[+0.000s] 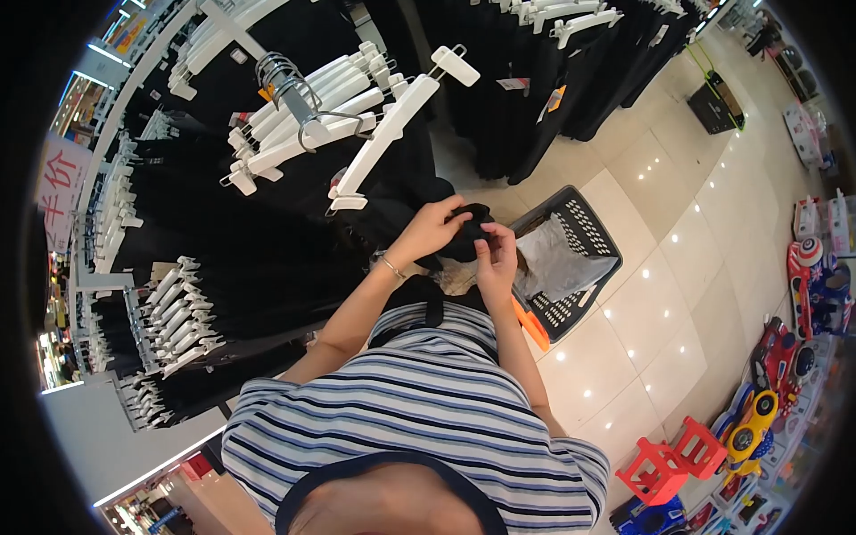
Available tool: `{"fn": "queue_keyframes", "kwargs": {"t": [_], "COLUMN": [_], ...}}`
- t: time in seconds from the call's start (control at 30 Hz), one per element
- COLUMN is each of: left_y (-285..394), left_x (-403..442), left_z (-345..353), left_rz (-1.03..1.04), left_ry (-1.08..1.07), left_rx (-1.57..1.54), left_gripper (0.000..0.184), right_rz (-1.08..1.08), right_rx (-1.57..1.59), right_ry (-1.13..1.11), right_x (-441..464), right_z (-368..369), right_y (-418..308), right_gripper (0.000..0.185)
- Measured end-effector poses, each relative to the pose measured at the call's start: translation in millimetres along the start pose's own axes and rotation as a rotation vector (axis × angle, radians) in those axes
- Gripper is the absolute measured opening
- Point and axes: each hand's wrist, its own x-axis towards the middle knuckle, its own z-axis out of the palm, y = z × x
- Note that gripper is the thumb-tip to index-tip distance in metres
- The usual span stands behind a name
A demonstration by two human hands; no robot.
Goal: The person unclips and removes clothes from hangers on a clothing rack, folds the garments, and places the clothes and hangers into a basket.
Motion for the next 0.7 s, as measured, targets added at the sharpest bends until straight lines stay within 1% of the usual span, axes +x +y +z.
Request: {"fn": "queue_keyframes", "kwargs": {"t": [0.07,0.2,0.3,0.4,0.5,0.6,0.7], "left_y": [-8.1,-2.2,5.1,7.7,16.4,10.1,11.3], "left_x": [-1.8,-6.6,-9.0,-8.4,-10.3,-11.2,-10.7], "left_z": [7.1,6.4,3.3,-1.5,-4.2,4.5,0.7], "left_rz": [0.037,-0.015,0.038,-0.017,0.008,0.195,0.207], "left_ry": [0.044,0.056,0.079,0.049,0.002,0.024,0.016], "left_rx": [-0.007,-0.041,-0.036,0.003,-0.059,-0.100,0.029], "left_gripper": [0.014,0.013,0.014,0.020,0.021,0.021,0.019], "right_rz": [-0.068,-0.172,-0.214,-0.087,-0.110,-0.198,-0.314], "right_rx": [-0.052,-0.176,-0.263,-0.165,-0.177,-0.220,-0.510], "right_ry": [-0.037,-0.071,-0.061,-0.036,0.022,0.068,0.142], "right_x": [0.4,3.9,6.0,3.3,2.3,3.8,3.6], "right_z": [-3.0,-2.7,-3.3,-4.1,-1.9,-2.4,1.8], "right_y": [11.1,7.3,7.8,10.8,8.9,11.1,0.9], "right_gripper": [0.018,0.012,0.010,0.011,0.012,0.013,0.024]}}
